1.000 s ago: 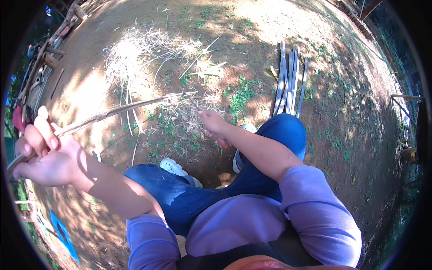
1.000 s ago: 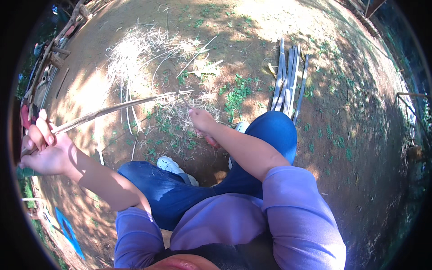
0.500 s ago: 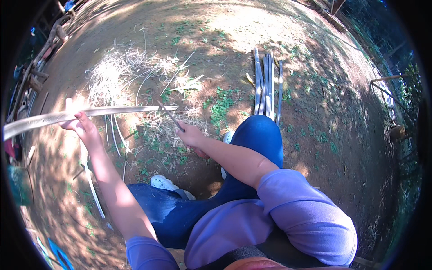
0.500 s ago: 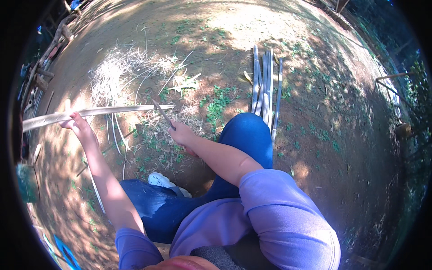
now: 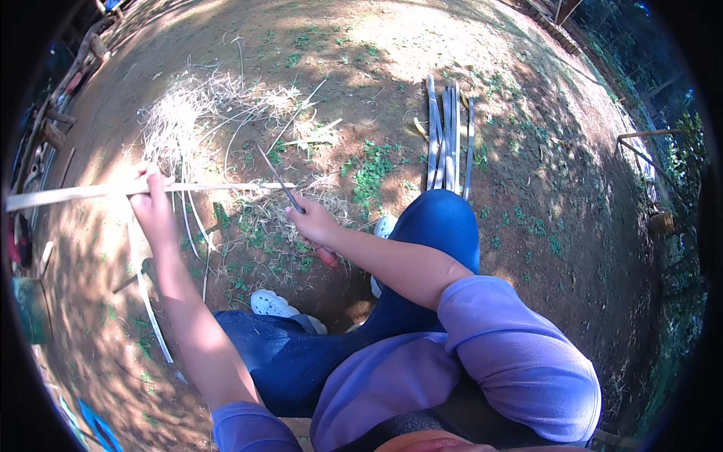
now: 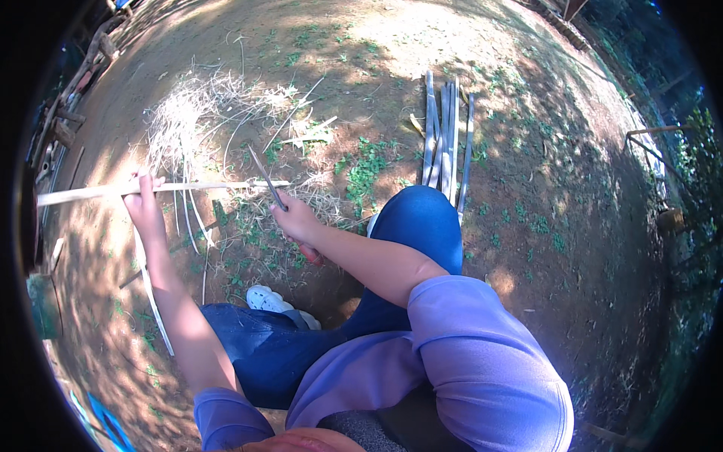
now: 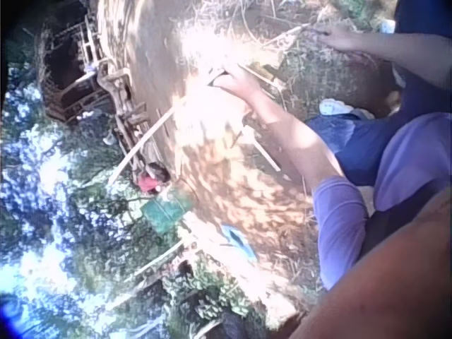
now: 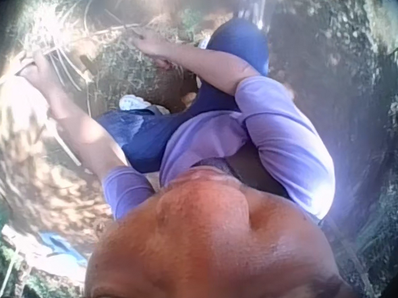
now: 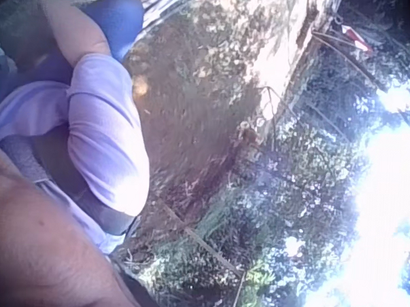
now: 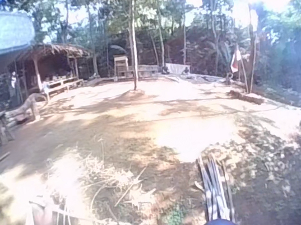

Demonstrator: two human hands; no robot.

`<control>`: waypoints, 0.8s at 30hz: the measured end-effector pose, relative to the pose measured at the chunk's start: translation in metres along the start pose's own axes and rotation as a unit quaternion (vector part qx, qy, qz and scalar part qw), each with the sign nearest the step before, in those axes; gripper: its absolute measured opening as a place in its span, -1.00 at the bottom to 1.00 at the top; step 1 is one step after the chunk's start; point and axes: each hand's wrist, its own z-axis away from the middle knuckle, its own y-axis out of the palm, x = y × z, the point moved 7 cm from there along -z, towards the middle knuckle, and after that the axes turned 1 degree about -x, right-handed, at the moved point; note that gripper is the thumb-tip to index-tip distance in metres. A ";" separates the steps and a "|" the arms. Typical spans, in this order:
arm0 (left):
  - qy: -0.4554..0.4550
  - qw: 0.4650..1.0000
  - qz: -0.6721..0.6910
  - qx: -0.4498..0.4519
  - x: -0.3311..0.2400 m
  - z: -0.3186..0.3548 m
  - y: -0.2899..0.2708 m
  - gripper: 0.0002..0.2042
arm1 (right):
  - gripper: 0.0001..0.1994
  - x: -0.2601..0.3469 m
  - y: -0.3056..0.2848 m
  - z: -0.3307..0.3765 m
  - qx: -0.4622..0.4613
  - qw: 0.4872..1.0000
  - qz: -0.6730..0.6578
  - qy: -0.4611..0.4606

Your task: The person shaves thin layers from long strips of wood using a small knife, handling multiple strips and occasionally repositioning them on the ground.

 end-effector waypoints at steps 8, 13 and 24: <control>0.005 0.996 -0.080 0.041 -0.022 0.002 0.032 -0.81 | -0.45 0.015 0.007 0.020 0.041 0.999 -0.028 0.005; 0.029 0.985 0.172 -0.017 0.002 -0.009 0.011 -0.94 | -0.50 0.039 0.019 0.040 0.072 0.995 -0.067 0.016; 0.057 0.989 0.135 -0.024 -0.014 0.006 0.038 -0.85 | -0.46 0.107 0.049 0.110 0.186 0.976 -0.078 -0.084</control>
